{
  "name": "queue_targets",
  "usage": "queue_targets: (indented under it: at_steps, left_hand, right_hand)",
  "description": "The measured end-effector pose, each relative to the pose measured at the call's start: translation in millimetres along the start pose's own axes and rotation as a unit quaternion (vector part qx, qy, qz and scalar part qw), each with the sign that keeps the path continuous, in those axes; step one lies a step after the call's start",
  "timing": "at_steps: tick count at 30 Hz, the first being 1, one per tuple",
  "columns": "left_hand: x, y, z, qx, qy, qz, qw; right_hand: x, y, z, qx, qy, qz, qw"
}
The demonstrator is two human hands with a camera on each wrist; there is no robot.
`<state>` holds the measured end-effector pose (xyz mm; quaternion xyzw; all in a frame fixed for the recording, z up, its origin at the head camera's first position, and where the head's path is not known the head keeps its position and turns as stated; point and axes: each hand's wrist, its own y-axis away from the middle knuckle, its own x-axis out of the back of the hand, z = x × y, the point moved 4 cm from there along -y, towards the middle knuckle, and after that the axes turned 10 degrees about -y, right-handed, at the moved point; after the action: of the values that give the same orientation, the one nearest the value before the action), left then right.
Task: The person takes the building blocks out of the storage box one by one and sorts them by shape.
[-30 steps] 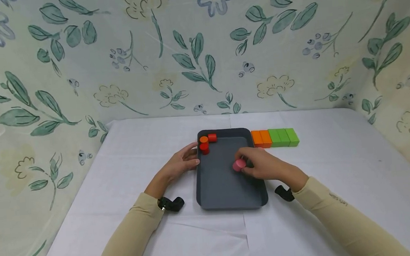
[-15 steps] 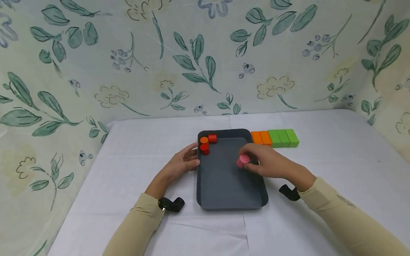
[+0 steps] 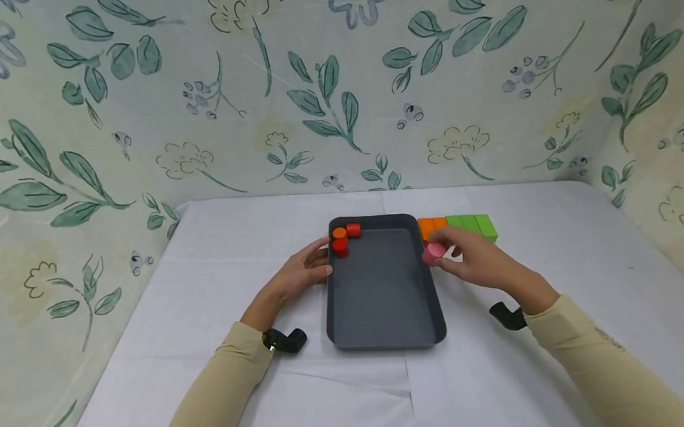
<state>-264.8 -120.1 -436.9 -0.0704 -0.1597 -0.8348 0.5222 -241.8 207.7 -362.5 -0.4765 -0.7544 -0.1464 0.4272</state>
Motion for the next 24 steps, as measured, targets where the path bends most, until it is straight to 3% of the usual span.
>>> queue_targets:
  at_steps: [11,24]
  left_hand:
    - [-0.5,0.1,1.1,-0.003,-0.001,-0.001,1.0]
    - [-1.9,0.2,1.5,0.001,-0.003,0.003,1.0]
  right_hand:
    - [11,16,43,-0.042,0.007,0.034,0.999]
    - [10,10,53,-0.076,0.009,0.026,0.997]
